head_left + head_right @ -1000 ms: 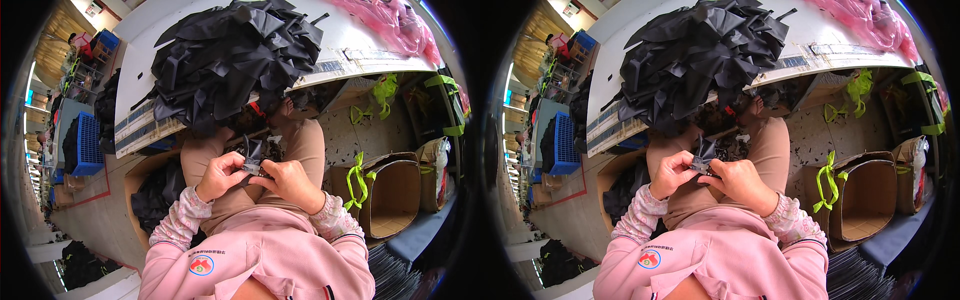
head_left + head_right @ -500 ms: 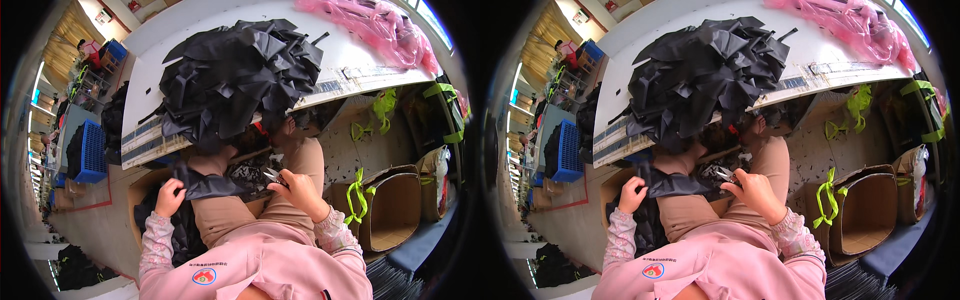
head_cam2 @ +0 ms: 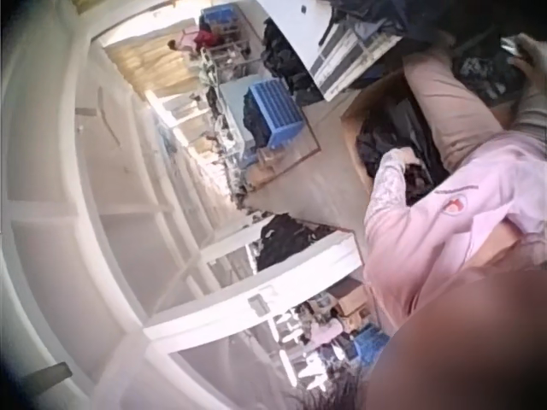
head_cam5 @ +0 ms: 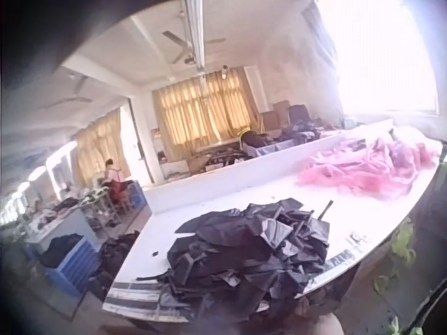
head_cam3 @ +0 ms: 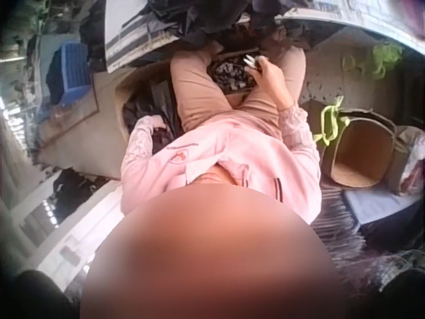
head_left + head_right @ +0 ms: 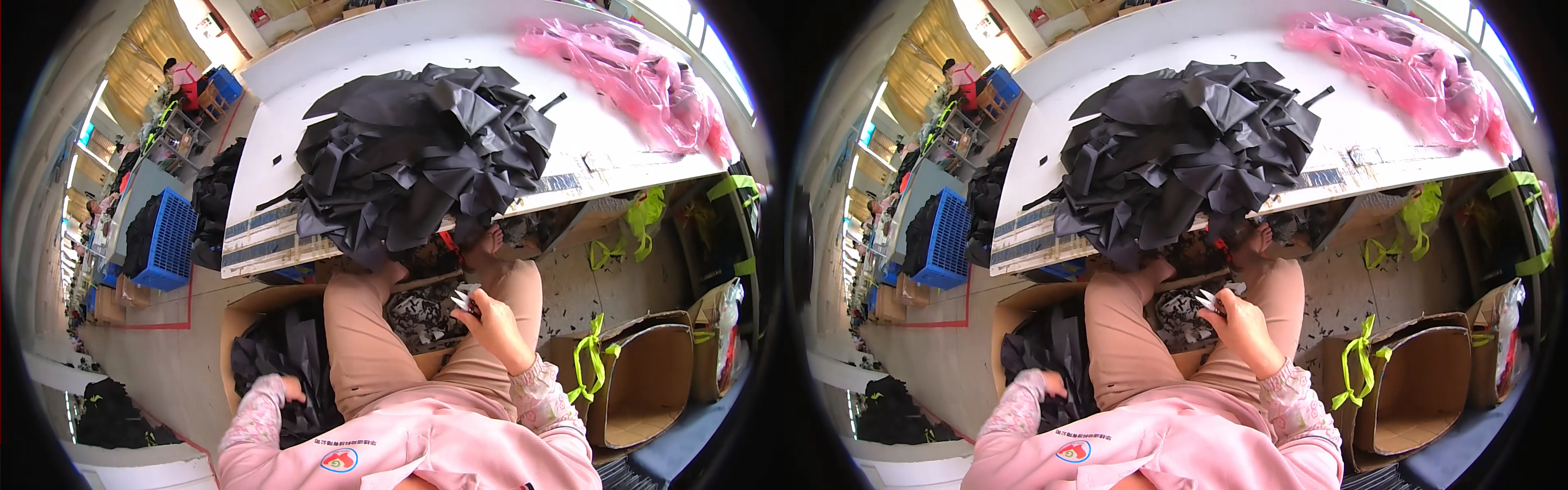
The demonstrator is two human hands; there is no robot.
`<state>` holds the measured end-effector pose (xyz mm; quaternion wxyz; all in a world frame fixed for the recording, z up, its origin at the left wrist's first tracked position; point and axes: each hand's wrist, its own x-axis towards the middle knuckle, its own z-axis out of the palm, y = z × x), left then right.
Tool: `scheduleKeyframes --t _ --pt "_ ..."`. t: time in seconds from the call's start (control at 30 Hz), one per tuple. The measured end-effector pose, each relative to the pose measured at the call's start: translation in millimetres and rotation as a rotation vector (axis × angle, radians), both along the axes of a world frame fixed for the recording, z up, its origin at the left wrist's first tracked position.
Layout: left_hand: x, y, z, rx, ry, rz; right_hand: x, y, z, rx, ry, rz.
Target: The recorder is trimming and inspecting black fabric components at a production workstation.
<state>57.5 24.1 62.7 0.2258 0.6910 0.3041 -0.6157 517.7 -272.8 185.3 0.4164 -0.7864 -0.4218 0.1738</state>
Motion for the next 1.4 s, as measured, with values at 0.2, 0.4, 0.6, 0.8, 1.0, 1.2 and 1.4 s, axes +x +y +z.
scheduleKeyframes --t 0.2,0.4,0.6,0.8,1.0,1.2,1.4 --pt "219 59 165 0.175 -1.447 0.638 -11 -5 -8 0.005 0.018 0.054" --pt "413 34 201 0.523 -2.003 -0.188 -17 -15 -20 -0.012 0.106 0.077" --pt "547 1 219 0.828 -1.623 -0.786 -22 -29 -31 -0.021 0.144 0.045" --pt "578 24 227 0.902 -1.639 -0.739 -16 -42 -36 -0.037 0.16 0.009" --pt "516 25 285 0.746 -2.269 -0.531 -1 -42 -39 0.076 0.285 -0.05" --pt "398 -63 309 0.587 -2.161 -0.495 8 -6 0 0.46 0.583 -0.025" --pt "311 -131 251 0.372 -1.984 -0.468 -4 41 33 0.592 0.967 0.091"
